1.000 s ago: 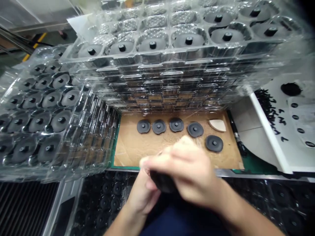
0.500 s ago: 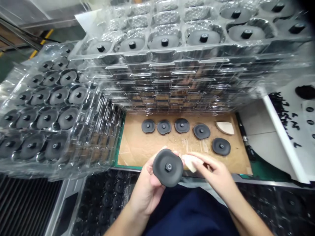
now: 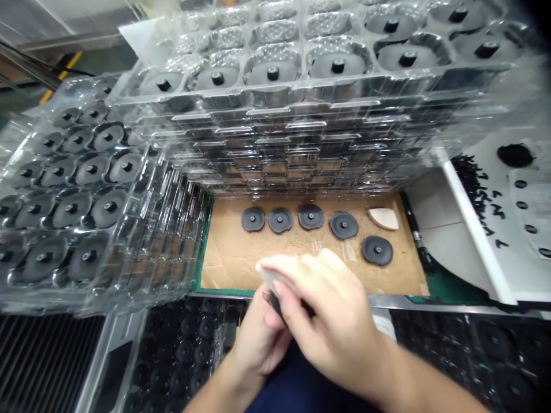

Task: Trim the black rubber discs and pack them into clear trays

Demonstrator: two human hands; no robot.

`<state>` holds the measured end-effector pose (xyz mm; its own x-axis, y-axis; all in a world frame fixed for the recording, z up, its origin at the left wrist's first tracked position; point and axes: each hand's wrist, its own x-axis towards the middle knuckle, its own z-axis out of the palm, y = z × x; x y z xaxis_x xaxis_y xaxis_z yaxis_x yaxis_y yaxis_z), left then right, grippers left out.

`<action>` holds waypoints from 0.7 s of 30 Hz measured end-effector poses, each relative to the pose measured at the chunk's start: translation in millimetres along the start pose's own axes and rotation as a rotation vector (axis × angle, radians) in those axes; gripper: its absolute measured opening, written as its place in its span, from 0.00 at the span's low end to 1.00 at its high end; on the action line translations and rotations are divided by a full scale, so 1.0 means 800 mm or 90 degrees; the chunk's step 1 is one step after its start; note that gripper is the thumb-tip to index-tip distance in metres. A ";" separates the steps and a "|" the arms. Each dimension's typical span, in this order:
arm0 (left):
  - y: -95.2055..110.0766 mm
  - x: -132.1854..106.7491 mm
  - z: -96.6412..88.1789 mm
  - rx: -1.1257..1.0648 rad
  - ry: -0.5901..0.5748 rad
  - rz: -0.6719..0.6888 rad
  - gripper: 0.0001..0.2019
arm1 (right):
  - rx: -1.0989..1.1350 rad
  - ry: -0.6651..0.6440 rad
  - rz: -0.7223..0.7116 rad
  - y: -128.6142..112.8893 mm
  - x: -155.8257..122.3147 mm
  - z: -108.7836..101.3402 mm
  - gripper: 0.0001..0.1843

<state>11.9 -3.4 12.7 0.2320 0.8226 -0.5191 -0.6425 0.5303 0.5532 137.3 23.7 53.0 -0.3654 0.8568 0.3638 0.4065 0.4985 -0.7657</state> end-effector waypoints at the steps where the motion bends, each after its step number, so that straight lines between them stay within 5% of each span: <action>1: 0.001 0.000 0.003 -0.010 -0.003 0.001 0.25 | 0.009 -0.003 -0.015 0.001 -0.001 -0.002 0.12; 5: 0.010 0.002 0.006 -0.062 0.014 0.005 0.27 | 0.046 -0.148 0.027 0.006 -0.019 -0.024 0.12; 9: 0.008 0.004 -0.001 -0.055 -0.005 -0.021 0.27 | -0.101 -0.084 0.088 0.006 -0.025 -0.037 0.12; 14: 0.002 -0.004 -0.009 -0.032 -0.037 -0.023 0.27 | -0.112 -0.097 -0.165 0.018 0.010 -0.026 0.17; 16: 0.003 -0.006 -0.011 -0.044 -0.056 -0.032 0.27 | -0.082 -0.107 -0.181 0.034 0.019 -0.024 0.17; 21: 0.010 -0.006 -0.016 -0.145 -0.114 -0.038 0.26 | -0.003 -0.030 0.178 0.073 -0.020 -0.017 0.12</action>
<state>-3.6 -5.3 11.3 0.3865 0.8252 -0.4119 -0.7665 0.5358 0.3543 178.1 40.8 9.9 -0.2769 0.9542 0.1135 0.5012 0.2442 -0.8302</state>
